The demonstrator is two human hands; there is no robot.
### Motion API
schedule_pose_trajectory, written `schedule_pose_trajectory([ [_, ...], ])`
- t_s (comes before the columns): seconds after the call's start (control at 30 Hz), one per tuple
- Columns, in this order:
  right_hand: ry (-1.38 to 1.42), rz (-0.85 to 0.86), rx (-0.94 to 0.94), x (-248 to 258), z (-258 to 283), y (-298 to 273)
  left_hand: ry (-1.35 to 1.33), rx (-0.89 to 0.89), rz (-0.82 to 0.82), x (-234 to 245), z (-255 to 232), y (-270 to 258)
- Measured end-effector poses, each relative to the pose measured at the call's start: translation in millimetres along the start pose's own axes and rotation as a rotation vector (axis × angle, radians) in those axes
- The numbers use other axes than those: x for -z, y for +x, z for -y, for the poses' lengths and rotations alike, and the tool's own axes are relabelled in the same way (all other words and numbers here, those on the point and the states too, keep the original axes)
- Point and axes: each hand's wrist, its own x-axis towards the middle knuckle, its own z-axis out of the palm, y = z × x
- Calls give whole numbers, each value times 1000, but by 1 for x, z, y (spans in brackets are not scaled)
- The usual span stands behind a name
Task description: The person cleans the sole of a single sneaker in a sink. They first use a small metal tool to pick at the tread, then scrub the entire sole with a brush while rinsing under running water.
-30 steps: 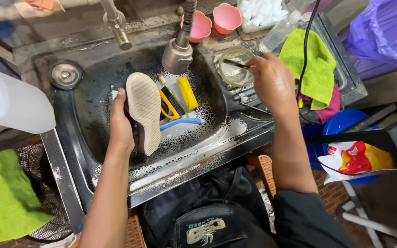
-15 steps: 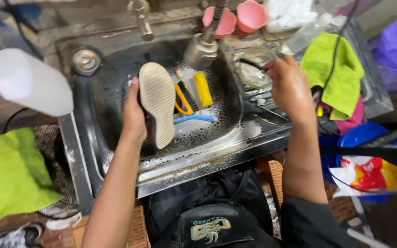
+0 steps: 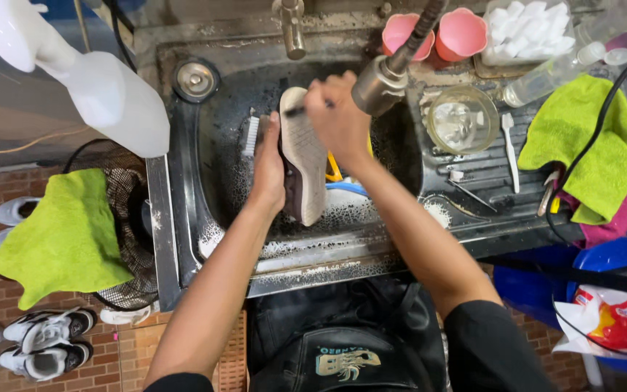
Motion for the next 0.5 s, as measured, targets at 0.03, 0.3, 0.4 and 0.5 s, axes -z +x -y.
schedule_pose_trajectory([
  [0.03, 8, 5, 4, -1, 0, 2, -2, -6, -8, -1, -2, 1],
  [0.3, 186, -80, 18, -4, 11, 2, 308, -132, -116, -9, -5, -4],
  [0.4, 226, -103, -45, 4, -16, 9, 208, -66, -172, 0, -14, -2],
  [0.5, 270, -70, -93, 1, -1, 2, 219, -41, -143, -10, -17, -14],
])
